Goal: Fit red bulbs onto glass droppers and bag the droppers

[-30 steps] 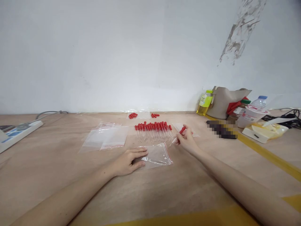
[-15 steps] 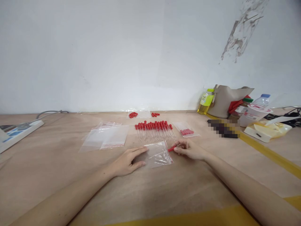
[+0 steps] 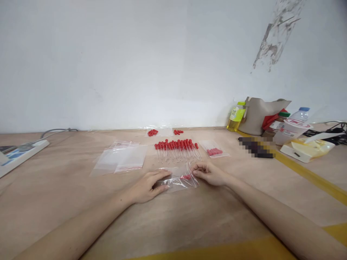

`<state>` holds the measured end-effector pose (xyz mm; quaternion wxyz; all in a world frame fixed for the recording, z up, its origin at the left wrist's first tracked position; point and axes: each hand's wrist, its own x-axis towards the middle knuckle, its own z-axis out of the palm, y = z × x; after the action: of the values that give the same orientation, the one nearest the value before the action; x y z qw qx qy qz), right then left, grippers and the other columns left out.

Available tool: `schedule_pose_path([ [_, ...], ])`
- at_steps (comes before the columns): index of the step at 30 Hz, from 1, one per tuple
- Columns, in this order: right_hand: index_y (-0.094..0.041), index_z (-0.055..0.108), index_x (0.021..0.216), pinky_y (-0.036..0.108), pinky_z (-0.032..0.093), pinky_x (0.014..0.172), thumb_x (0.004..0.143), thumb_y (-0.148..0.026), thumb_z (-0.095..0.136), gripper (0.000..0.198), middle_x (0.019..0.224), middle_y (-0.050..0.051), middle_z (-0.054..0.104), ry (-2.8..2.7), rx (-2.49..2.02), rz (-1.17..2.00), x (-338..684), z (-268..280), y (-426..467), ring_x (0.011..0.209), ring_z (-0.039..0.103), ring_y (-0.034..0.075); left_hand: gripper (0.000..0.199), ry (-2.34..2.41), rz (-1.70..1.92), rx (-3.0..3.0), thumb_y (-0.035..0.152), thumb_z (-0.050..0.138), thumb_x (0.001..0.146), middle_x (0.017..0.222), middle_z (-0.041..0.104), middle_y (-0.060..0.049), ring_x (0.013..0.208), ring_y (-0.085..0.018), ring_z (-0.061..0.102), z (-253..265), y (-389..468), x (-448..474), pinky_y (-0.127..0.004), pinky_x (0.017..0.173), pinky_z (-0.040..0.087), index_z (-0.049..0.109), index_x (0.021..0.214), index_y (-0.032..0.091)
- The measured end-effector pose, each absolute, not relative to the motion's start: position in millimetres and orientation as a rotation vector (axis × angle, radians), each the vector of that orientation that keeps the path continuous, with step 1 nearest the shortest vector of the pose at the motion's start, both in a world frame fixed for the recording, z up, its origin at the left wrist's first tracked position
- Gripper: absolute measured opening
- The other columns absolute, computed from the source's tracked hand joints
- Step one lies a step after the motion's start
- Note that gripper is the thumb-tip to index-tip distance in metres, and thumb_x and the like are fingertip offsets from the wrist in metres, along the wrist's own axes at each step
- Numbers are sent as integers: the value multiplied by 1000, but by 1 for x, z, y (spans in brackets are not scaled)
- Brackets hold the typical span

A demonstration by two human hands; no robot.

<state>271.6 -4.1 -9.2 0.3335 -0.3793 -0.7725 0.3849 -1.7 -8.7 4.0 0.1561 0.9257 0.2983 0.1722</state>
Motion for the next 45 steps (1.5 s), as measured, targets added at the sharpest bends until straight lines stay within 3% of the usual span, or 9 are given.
schedule_pose_path([
  [3,-15,58,81,22,40,57,74,-30,53,17,71,2,60,-1958,-1237,765,291,2,10,64,54,12,38,819,462,2667,35,37,89,124,50,-4,115,-18,43,4,-7,-2,-36,98,34,44,124,23],
  [8,-15,59,71,20,39,56,69,-23,55,9,69,4,63,-1748,-1837,329,308,11,58,63,56,13,38,740,340,2696,31,31,91,132,41,-3,124,-17,33,5,-1,-6,-38,103,27,40,127,24],
  [16,-10,60,75,27,40,54,64,-25,61,19,72,18,63,-1635,-2073,311,286,6,108,66,60,24,42,697,260,2748,33,35,90,136,34,-4,127,-19,26,5,1,-11,-42,105,20,32,131,25],
  [20,-4,51,102,28,42,57,69,-20,56,37,81,20,61,-1619,-2031,302,290,12,100,72,60,25,41,733,304,2782,35,36,89,139,28,-4,130,-23,17,3,0,-12,-46,105,18,37,129,26],
  [24,-9,21,126,24,44,54,79,-20,40,52,76,6,58,-1655,-1810,341,299,11,64,62,58,16,39,729,363,2784,33,38,89,133,37,-7,125,-22,27,4,-2,-11,-40,101,28,41,126,25],
  [29,-21,26,111,22,43,40,78,-32,40,37,61,-8,43,-1445,-1187,801,293,-9,20,42,47,9,36,712,429,2822,31,40,88,119,45,-9,114,-22,38,11,-7,-7,-38,96,33,47,122,23],
  [35,-24,27,98,22,47,41,66,-29,54,42,70,-8,44,-1126,-1076,823,275,-18,14,46,50,7,39,747,411,2861,34,40,87,122,46,-7,114,-23,39,9,-6,-8,-43,99,27,42,125,26],
  [40,-21,38,86,25,50,51,67,-30,58,29,68,-5,52,-1090,-1180,1117,268,-23,5,50,54,8,60,843,416,2799,38,39,87,137,32,-7,120,-22,36,3,-5,-9,-49,104,9,9,137,26],
  [45,-15,52,70,21,42,51,65,-38,64,26,58,-3,54,-1500,-1235,1166,277,-19,-1,51,50,7,61,858,366,2766,45,40,85,138,31,-6,123,-22,33,6,-7,-9,-50,104,5,10,136,29],
])
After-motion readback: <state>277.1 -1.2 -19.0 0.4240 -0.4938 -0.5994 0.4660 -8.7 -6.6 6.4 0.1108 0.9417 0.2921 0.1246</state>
